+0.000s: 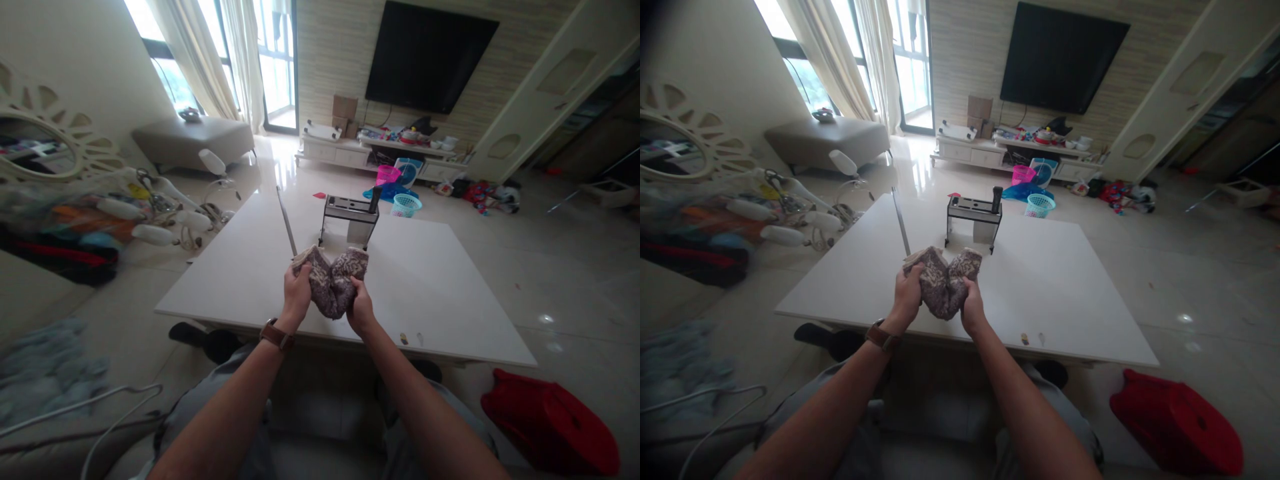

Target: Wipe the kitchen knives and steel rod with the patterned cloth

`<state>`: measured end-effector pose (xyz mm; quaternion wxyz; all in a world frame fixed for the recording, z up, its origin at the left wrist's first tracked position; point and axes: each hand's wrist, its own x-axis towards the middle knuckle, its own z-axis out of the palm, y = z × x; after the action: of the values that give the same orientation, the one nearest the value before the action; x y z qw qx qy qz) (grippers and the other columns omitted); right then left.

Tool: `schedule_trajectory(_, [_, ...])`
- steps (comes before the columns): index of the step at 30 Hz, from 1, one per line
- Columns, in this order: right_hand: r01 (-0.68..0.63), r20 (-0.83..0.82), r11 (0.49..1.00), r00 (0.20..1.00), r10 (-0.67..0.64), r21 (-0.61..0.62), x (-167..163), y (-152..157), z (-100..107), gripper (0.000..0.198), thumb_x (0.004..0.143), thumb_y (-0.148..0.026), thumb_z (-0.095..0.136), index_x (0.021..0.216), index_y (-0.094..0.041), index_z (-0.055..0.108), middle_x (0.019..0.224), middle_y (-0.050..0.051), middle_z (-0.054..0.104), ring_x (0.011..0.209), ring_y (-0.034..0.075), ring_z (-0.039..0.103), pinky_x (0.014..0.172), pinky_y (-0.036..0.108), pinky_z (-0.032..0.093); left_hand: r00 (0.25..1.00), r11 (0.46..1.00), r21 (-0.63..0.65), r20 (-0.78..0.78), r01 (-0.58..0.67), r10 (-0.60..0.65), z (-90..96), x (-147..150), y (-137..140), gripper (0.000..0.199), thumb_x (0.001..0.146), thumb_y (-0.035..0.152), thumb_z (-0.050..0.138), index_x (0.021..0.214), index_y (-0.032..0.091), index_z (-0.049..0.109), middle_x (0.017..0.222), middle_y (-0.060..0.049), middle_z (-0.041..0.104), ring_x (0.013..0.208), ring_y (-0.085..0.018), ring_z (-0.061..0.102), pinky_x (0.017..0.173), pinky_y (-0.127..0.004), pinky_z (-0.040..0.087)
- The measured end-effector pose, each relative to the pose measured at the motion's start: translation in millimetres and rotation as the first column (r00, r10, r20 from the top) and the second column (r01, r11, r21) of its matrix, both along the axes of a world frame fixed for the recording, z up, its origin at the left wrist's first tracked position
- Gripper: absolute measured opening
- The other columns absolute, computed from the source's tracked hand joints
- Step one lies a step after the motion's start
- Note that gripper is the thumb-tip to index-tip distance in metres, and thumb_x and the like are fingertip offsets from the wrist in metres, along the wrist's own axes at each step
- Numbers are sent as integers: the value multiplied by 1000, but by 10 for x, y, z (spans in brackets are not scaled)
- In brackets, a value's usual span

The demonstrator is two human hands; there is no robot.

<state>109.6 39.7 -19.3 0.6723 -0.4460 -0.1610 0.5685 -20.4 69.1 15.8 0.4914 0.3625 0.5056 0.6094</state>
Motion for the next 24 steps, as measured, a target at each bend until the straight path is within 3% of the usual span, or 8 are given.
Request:
schedule_trajectory(3, [-205, 182, 965, 968, 174, 163, -57, -72, 1, 31, 74, -31, 73, 103, -22, 71, 110, -1, 77, 116, 22, 67, 107, 33, 50, 998, 998, 4, -20, 67, -67, 5, 19, -36, 39, 81, 40, 65, 108, 12, 71, 105, -9, 75, 100, -23, 68, 89, -33, 52])
schedule_trajectory(5, [-294, 239, 931, 940, 242, 215, -89, -136, 51, 37, 74, -29, 75, 111, -23, 69, 118, -1, 75, 118, 22, 66, 106, 32, 50, 993, 993, 19, -39, 116, -116, 16, 34, -72, 37, 82, 43, 66, 104, 13, 71, 103, -8, 74, 97, -22, 69, 86, -31, 52])
schedule_trajectory(8, [-340, 224, 917, 929, 294, 206, -118, -211, 152, 47, 70, -27, 82, 114, -24, 66, 100, 0, 78, 91, 21, 72, 88, 33, 57, 976, 977, 17, -54, 212, -211, 48, 54, -130, 35, 83, 50, 65, 92, 16, 68, 78, -3, 70, 71, -17, 65, 65, -26, 50])
schedule_trajectory(11, [-371, 148, 913, 926, 348, 171, -128, -229, 209, 45, 63, -20, 84, 104, -21, 66, 73, -2, 73, 64, 18, 66, 70, 32, 58, 935, 935, -11, 1, 354, -354, 87, 70, -169, 46, 88, 63, 52, 78, 18, 59, 52, 2, 54, 42, -10, 47, 43, -23, 34])
schedule_trajectory(14, [-291, -12, 954, 956, 292, 77, -112, -197, 210, 34, 62, -18, 75, 94, -19, 66, 69, -1, 72, 58, 18, 65, 64, 31, 58, 893, 892, -18, 5, 451, -451, 114, 63, -165, 49, 89, 66, 45, 77, 19, 54, 44, 4, 50, 34, -9, 39, 37, -21, 25])
schedule_trajectory(16, [-237, -114, 971, 966, 233, -24, -75, -165, 208, 32, 62, -18, 69, 94, -18, 66, 73, 1, 74, 62, 20, 68, 64, 33, 60, 900, 902, -20, -67, 431, -431, 123, 26, -133, 43, 88, 61, 51, 78, 19, 53, 43, 4, 50, 33, -8, 38, 37, -20, 25])
schedule_trajectory(19, [-231, -212, 968, 955, 206, -100, 33, -121, 231, 31, 63, -20, 65, 94, -16, 67, 75, 4, 75, 71, 24, 72, 67, 37, 62, 935, 957, -12, -211, 289, -285, 134, -87, -54, 31, 82, 47, 64, 76, 20, 51, 44, 6, 51, 36, -8, 42, 40, -19, 31])
schedule_trajectory(24, [-114, -206, 993, 972, 115, 14, 300, -63, 293, 28, 65, -21, 64, 93, -19, 67, 79, 4, 76, 80, 26, 74, 77, 42, 64, 951, 993, -12, -287, 116, -115, 165, -323, 53, 26, 80, 38, 64, 70, 22, 46, 44, 7, 48, 39, -9, 44, 43, -20, 35])
